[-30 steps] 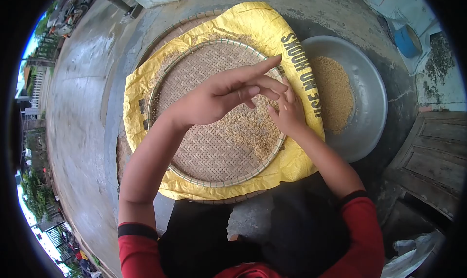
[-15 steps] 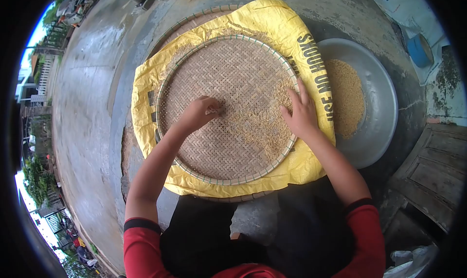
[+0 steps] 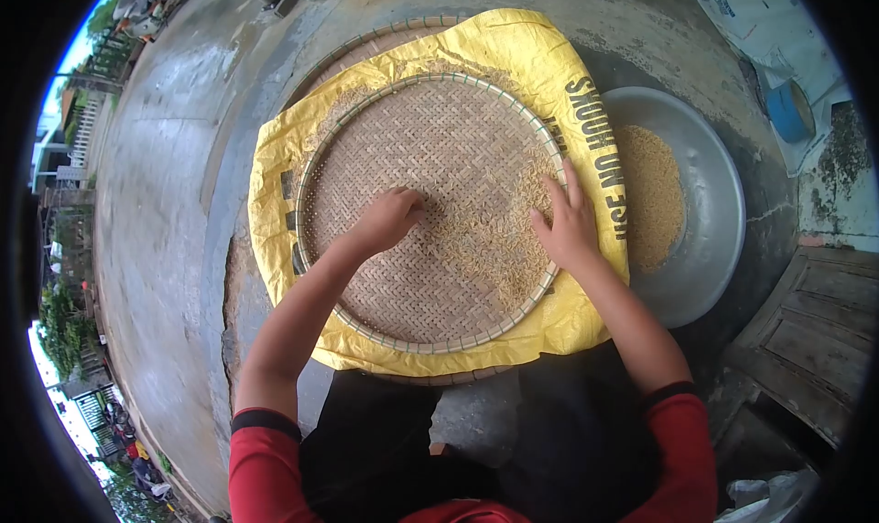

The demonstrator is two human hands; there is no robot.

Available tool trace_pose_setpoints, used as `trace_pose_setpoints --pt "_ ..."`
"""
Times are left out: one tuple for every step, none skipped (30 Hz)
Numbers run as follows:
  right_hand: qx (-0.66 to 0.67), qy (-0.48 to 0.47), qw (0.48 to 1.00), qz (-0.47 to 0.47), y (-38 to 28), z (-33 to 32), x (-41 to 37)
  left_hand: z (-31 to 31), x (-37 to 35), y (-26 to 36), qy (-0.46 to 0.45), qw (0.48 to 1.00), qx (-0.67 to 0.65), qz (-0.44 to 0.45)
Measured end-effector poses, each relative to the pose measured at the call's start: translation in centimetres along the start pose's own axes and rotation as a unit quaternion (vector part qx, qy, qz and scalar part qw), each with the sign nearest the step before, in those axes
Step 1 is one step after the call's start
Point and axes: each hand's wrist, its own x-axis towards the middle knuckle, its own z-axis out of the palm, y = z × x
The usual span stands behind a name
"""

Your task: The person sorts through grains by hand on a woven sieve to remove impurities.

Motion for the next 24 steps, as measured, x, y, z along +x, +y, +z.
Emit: trace_pose_setpoints --pt "0.002 0.001 1.0 0.002 0.0 0.1 0.0 -0.3 0.5 1.2 -0.033 0.993 -0.114 -0.028" --pt "-0.002 0.009 1.0 -0.004 0.1 0.1 0.1 -1.2 0.9 3.6 -0.057 0.965 -0.255 -0.022" --pt "-0.006 0.015 1.0 -0.01 0.1 0.2 0.0 -2.6 1.1 6.8 -0.08 0.917 -0.392 -0.017" --pt "-0.007 0.015 1.0 -0.009 0.1 0.4 0.0 -3.9 1.0 10.4 -0.102 0.882 -0.458 0.048" --pt "0.0 0.012 1.0 0.005 0.3 0.8 0.1 -5.0 0.8 13.1 -0.123 0.837 -0.521 0.115" --pt "0.006 0.008 1.0 0.018 0.6 1.1 0.0 -5.8 0.9 14.1 -0.123 0.835 -0.523 0.118" --pt "-0.022 0.015 1.0 0.003 1.1 1.4 -0.1 -6.4 1.3 14.7 -0.127 0.834 -0.521 0.13" --pt "-0.026 0.014 1.0 0.001 1.0 0.9 -0.2 -6.8 1.9 15.0 -0.13 0.834 -0.518 0.142" --pt "-0.016 0.016 1.0 -0.008 0.6 0.5 -0.1 -7.2 2.4 13.9 -0.083 0.876 -0.462 0.108" --pt "-0.005 0.019 1.0 -0.017 0.4 0.4 0.0 -6.8 3.2 12.0 -0.035 0.887 -0.458 0.043" --pt "0.0 0.013 1.0 -0.011 0.6 0.5 -0.1 -5.7 4.0 9.3 0.013 0.892 -0.451 -0.024" --pt "0.003 0.013 1.0 -0.011 0.6 0.5 -0.1 -4.4 4.5 6.3 0.063 0.925 -0.366 -0.076" --pt "0.005 0.015 1.0 -0.016 0.6 0.5 0.0 -3.1 4.8 3.5 0.111 0.946 -0.277 -0.127" --pt "0.008 0.016 1.0 -0.02 0.6 0.4 -0.1 -2.3 4.2 1.3 0.132 0.957 -0.232 -0.115" --pt "0.011 0.015 1.0 -0.018 0.5 0.4 -0.1 -1.8 3.3 0.2 0.152 0.965 -0.186 -0.102" --pt "0.008 0.011 1.0 -0.014 0.4 0.3 -0.1 -1.2 2.8 -0.7 0.151 0.966 -0.184 -0.104" --pt "0.006 0.008 1.0 -0.01 0.3 0.2 0.0 -1.0 2.2 -1.0 0.127 0.976 -0.143 -0.108" --pt "0.007 0.009 1.0 -0.009 0.3 0.3 0.0 -0.8 1.7 -1.2 0.103 0.983 -0.101 -0.111" --pt "0.003 0.009 1.0 -0.009 0.3 0.3 0.0 -0.4 1.4 -1.2 0.109 0.981 -0.124 -0.103" --pt "-0.001 0.01 1.0 -0.011 0.2 0.2 0.0 -0.2 1.2 -1.1 0.109 0.981 -0.124 -0.102" --pt "-0.002 0.011 1.0 -0.012 0.2 0.1 0.0 0.0 1.0 -1.1 0.114 0.988 -0.068 -0.072" --pt "-0.002 0.01 1.0 -0.009 0.1 0.1 -0.1 0.1 1.0 -1.0 0.12 0.992 -0.013 -0.043" --pt "-0.002 0.008 1.0 -0.008 0.1 0.0 0.0 0.5 1.0 -1.2 0.123 0.991 -0.014 -0.043" --pt "-0.003 0.008 1.0 -0.012 0.1 0.0 0.0 0.9 0.9 -1.4 0.137 0.99 -0.023 -0.032"
